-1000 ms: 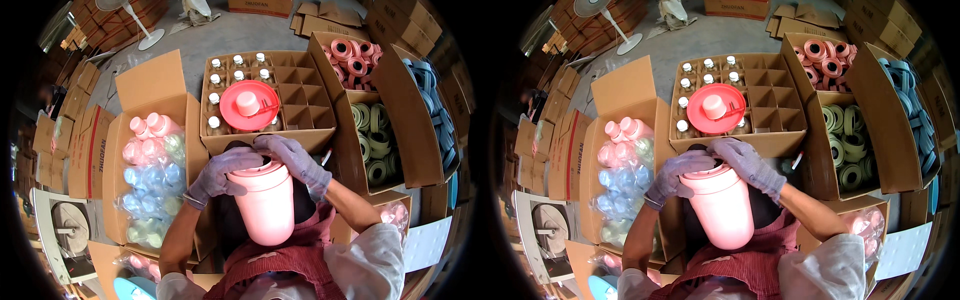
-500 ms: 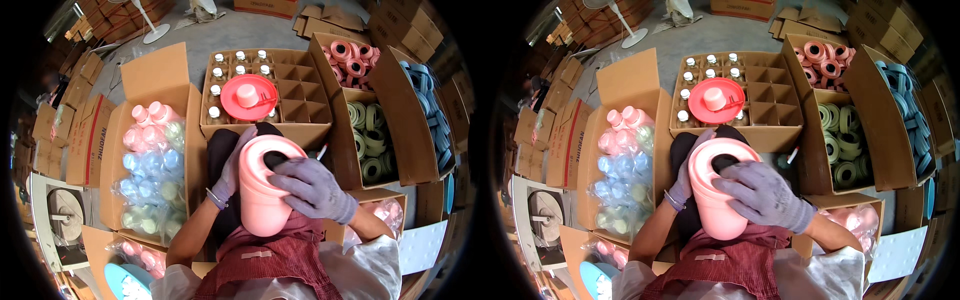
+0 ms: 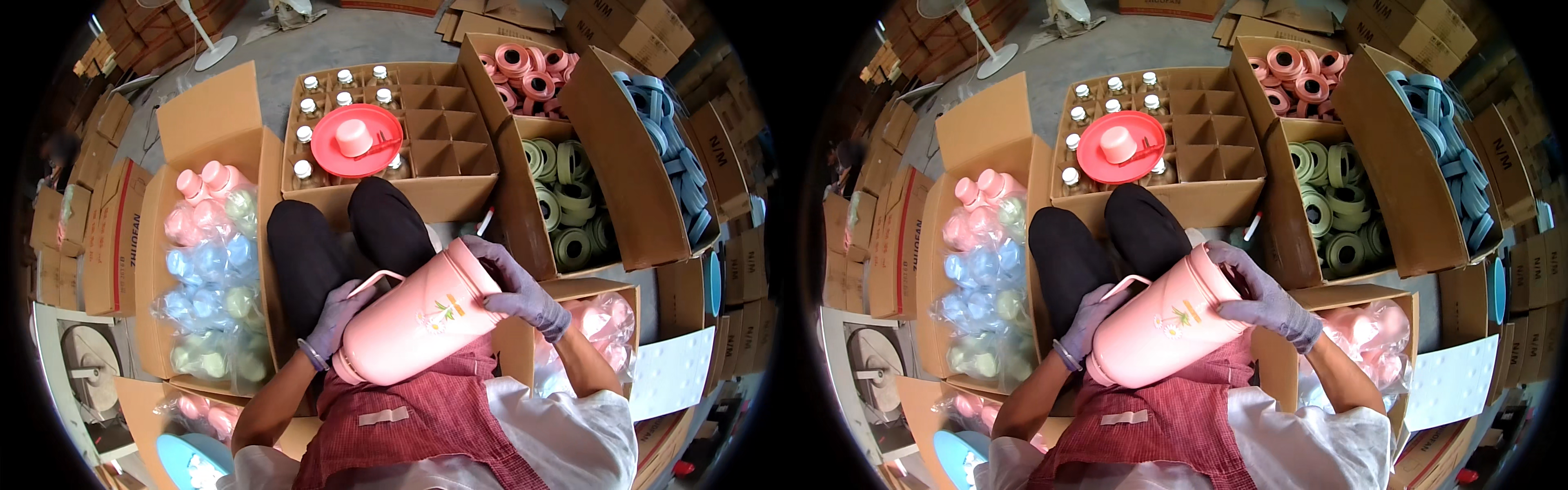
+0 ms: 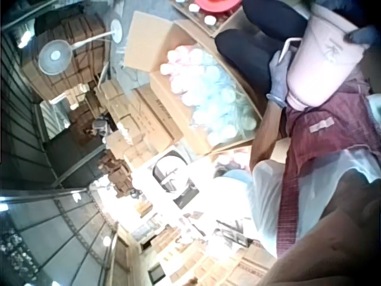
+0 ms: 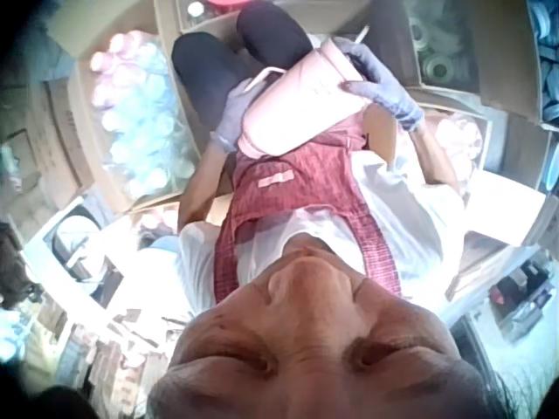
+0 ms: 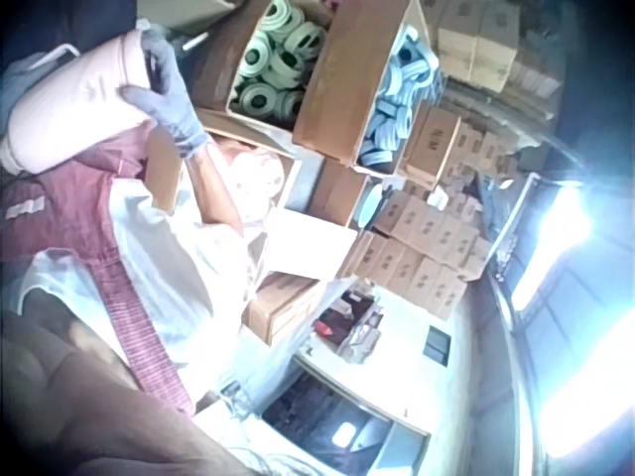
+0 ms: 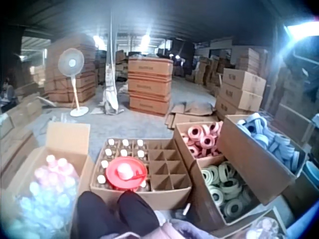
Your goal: The person assembles thermos bottles by inserting a metal liner into a plastic outer shell, screwing on a lid, and placing the finished unit into a plastic bag. The person repeats this process for multiple bottles of different colors, including white and pink.
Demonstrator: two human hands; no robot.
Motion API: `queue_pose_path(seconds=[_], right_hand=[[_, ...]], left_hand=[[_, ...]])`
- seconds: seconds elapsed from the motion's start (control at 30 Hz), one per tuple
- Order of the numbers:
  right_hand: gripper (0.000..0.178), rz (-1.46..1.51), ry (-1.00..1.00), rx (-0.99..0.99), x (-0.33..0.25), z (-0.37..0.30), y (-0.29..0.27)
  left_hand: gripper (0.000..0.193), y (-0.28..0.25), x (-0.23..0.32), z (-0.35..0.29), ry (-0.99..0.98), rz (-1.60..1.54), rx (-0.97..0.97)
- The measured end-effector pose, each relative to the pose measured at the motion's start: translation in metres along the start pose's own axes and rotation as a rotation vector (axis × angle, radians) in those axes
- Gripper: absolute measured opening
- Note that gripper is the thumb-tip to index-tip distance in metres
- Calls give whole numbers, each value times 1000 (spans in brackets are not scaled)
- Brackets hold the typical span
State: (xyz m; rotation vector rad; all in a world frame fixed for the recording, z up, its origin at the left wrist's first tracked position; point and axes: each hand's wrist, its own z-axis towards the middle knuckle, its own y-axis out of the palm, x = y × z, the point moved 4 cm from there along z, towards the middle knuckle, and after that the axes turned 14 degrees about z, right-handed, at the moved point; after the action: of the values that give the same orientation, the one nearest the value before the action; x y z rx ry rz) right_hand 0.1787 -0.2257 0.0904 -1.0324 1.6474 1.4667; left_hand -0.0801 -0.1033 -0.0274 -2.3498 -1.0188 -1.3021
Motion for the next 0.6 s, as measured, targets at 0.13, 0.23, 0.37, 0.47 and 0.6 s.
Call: queue_pose_path(seconds=[0.13, 0.23, 0.37, 0.47, 0.6], right_hand=[[84, -625, -289, -289, -38, 27, 35], [85, -907, -403, -402, -38, 53, 66], [57, -281, -141, -158, -40, 93, 41], [33, -82, -302, 69, -45, 135, 19], [24, 279, -479, 248, -52, 170, 24]], left_hand=[[21, -12, 10, 28, 699, 899, 512], [32, -25, 61, 49, 422, 1325, 137], [40, -33, 168, 24, 607, 602, -93], [62, -31, 197, 14, 705, 213, -52], [72, -19, 222, 14, 797, 407, 130]])
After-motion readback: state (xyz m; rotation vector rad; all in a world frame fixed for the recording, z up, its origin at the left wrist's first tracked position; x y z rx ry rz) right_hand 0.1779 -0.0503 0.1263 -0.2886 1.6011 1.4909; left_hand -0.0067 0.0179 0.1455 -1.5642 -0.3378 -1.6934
